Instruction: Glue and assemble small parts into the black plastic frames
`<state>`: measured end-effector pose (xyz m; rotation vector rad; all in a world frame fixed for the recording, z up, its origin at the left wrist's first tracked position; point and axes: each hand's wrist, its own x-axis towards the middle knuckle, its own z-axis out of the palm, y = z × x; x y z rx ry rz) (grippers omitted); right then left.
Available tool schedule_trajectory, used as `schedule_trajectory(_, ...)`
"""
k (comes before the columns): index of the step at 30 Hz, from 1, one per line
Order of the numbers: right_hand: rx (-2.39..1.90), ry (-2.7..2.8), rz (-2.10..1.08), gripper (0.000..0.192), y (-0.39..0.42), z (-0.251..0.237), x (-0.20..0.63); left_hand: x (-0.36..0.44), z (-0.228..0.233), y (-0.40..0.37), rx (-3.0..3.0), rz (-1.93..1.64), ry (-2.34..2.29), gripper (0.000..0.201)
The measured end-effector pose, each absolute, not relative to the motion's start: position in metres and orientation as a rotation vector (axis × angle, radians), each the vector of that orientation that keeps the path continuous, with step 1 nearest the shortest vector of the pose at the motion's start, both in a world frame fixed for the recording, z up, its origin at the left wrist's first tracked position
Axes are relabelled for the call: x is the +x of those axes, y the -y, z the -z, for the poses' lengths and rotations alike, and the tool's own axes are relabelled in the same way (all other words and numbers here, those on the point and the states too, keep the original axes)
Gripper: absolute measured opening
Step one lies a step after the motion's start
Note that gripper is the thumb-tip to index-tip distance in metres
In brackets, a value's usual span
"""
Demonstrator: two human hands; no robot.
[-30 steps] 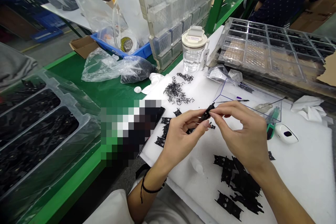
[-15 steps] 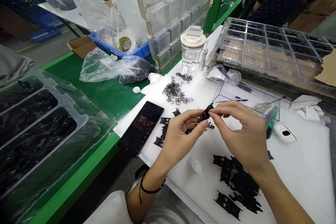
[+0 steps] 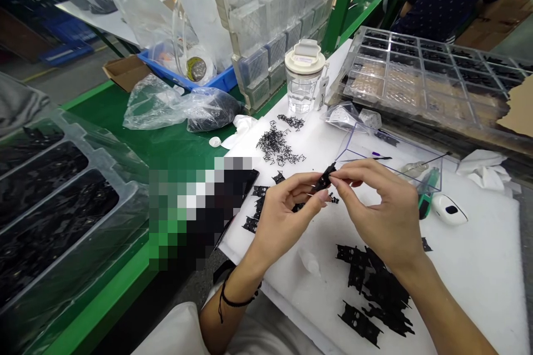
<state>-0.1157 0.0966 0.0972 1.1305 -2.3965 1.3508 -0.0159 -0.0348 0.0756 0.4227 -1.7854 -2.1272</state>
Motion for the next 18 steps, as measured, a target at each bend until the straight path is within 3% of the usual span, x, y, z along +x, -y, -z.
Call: schedule_trajectory(18, 1.126, 2.391, -1.368, 0.011, -0.0960, -0.0991, -0.1170, -0.0145, -0.0744, 0.0363, 0.401, 2.140, 1.777, 0.030)
